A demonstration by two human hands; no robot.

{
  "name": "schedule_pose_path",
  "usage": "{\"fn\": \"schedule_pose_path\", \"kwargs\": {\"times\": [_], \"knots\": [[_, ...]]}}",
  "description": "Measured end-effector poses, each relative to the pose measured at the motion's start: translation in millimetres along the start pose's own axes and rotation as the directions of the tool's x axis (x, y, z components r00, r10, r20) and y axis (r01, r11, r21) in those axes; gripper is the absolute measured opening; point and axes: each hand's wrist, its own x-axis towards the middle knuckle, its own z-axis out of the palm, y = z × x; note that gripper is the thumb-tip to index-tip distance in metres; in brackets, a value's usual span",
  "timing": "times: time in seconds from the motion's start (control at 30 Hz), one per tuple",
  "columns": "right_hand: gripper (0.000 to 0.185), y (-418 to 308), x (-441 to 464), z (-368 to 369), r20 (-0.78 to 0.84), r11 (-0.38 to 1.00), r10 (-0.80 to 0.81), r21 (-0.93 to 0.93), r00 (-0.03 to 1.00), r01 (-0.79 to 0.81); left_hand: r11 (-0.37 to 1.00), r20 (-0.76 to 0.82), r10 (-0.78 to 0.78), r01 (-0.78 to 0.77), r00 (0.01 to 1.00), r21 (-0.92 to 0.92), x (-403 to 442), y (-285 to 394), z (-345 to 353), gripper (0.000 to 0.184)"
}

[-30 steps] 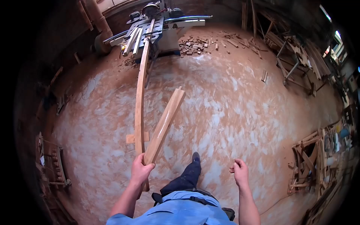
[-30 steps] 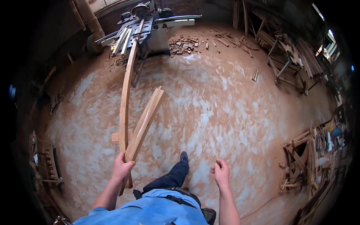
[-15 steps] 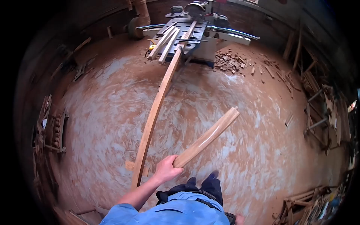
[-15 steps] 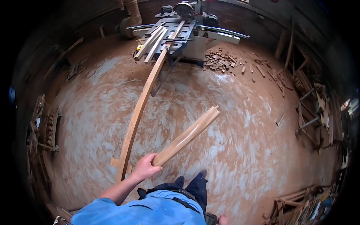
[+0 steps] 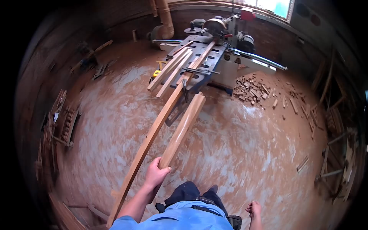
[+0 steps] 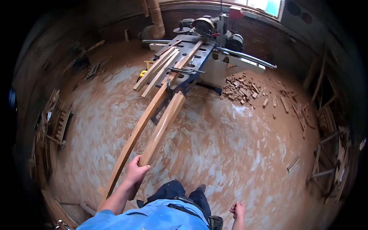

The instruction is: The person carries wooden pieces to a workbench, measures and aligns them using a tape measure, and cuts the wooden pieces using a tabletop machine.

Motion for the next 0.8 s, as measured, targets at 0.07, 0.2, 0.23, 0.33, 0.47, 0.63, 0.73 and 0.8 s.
{"fn": "schedule_pose_path", "kwargs": {"times": [0.07,0.2,0.23,0.33,0.47,0.63,0.73,0.8], "knots": [[0.02,-68,31,16,0.028,0.998,-0.055,-0.023,0.998,0.056,0.999,-0.069,-0.023,0.021,0.997,-0.024,19,7,7,0.064],[0.022,-178,79,78,0.127,0.99,-0.133,-0.037,0.983,0.139,0.996,-0.184,-0.068,0.056,0.981,-0.069,74,5,20,0.062],[0.022,-197,90,92,0.153,0.987,-0.151,-0.034,0.977,0.158,0.992,-0.2,-0.097,0.079,0.975,-0.094,90,8,22,0.062],[0.023,-241,124,130,0.234,0.975,-0.163,-0.109,0.958,0.192,0.977,-0.246,-0.144,0.099,0.959,-0.187,152,11,30,0.059],[0.025,-291,132,171,0.225,0.97,-0.118,-0.183,0.967,0.161,0.965,-0.303,-0.171,0.097,0.938,-0.243,248,40,36,0.059],[0.025,-352,153,214,0.189,0.971,-0.035,-0.226,0.981,0.078,0.988,-0.371,-0.097,0.045,0.924,-0.146,360,77,30,0.064],[0.025,-394,176,239,0.206,0.967,-0.057,-0.232,0.977,0.105,0.994,-0.396,-0.105,0.1,0.912,-0.032,415,89,24,0.066],[0.027,-430,188,259,0.226,0.956,-0.064,-0.267,0.972,0.125,0.987,-0.399,-0.127,0.157,0.908,0.044,442,105,17,0.068]]}}
